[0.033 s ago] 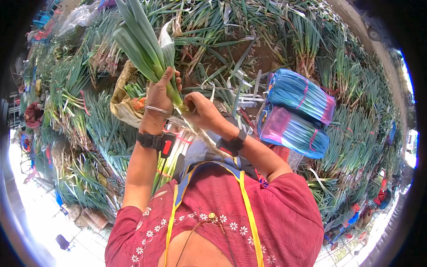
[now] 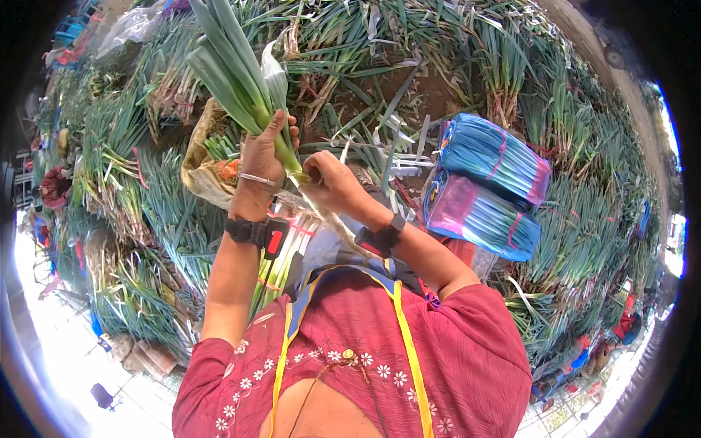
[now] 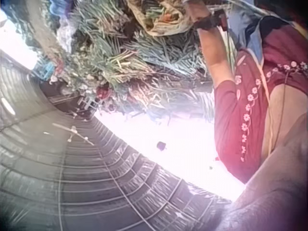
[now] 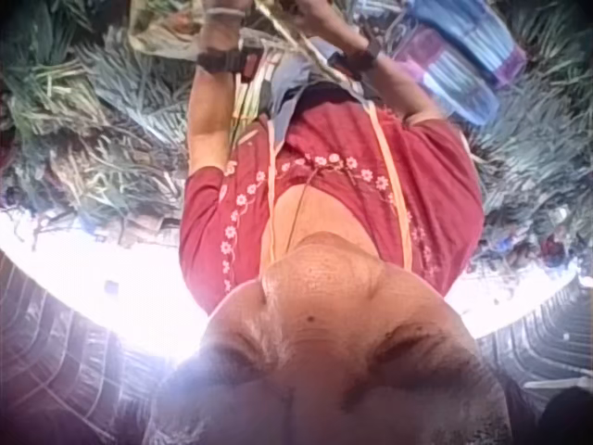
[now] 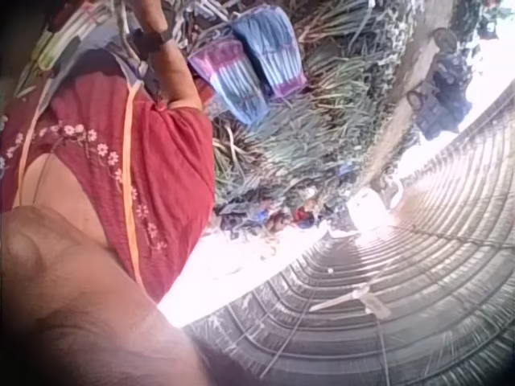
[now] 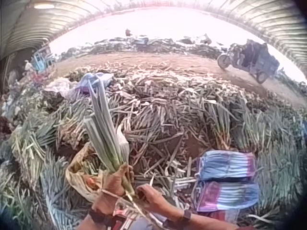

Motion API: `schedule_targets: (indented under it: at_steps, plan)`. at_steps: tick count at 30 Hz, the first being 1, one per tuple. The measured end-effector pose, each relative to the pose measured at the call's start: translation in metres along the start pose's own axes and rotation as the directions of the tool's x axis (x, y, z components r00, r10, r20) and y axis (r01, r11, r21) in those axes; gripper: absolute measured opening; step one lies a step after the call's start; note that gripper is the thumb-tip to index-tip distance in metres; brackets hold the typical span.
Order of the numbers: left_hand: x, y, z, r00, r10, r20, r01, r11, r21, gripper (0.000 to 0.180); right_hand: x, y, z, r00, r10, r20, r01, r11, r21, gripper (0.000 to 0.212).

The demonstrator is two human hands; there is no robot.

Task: Cleaning and bundling leeks using red ties in a processing facility.

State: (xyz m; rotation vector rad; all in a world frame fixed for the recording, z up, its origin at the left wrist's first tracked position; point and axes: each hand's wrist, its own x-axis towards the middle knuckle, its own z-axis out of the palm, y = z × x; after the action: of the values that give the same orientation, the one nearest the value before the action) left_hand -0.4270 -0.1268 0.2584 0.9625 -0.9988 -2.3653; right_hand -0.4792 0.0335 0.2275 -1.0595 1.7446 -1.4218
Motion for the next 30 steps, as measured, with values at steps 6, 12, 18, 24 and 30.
schedule_targets:
  at_steps: [6,12,18,24,30]
  plan:
    - [0.005,-0.015,-0.003,0.996,0.046,-0.07,-0.042,0.997,0.07,0.023,-0.003,0.005,-0.006,0.986,-0.164,-0.003,0.162,0.975,-0.154,0.018]
    - [0.011,-0.019,-0.017,0.997,0.037,-0.068,-0.037,0.999,-0.005,0.026,-0.02,-0.01,-0.023,0.933,-0.339,0.12,0.347,0.937,-0.051,0.016]
    - [0.014,-0.012,-0.017,0.986,0.114,-0.124,-0.114,0.993,0.007,0.026,-0.052,0.004,-0.03,0.985,-0.015,0.17,-0.058,0.91,0.411,0.01]
    - [0.028,0.03,-0.037,0.938,0.302,-0.168,-0.304,0.953,0.017,0.037,-0.068,0.005,-0.052,0.983,0.109,0.149,-0.147,0.949,0.28,0.01]
    - [0.029,0.097,-0.072,0.894,0.424,-0.146,-0.437,0.897,-0.072,0.043,-0.087,0.051,-0.08,0.994,-0.074,0.077,0.102,0.878,-0.467,0.013]
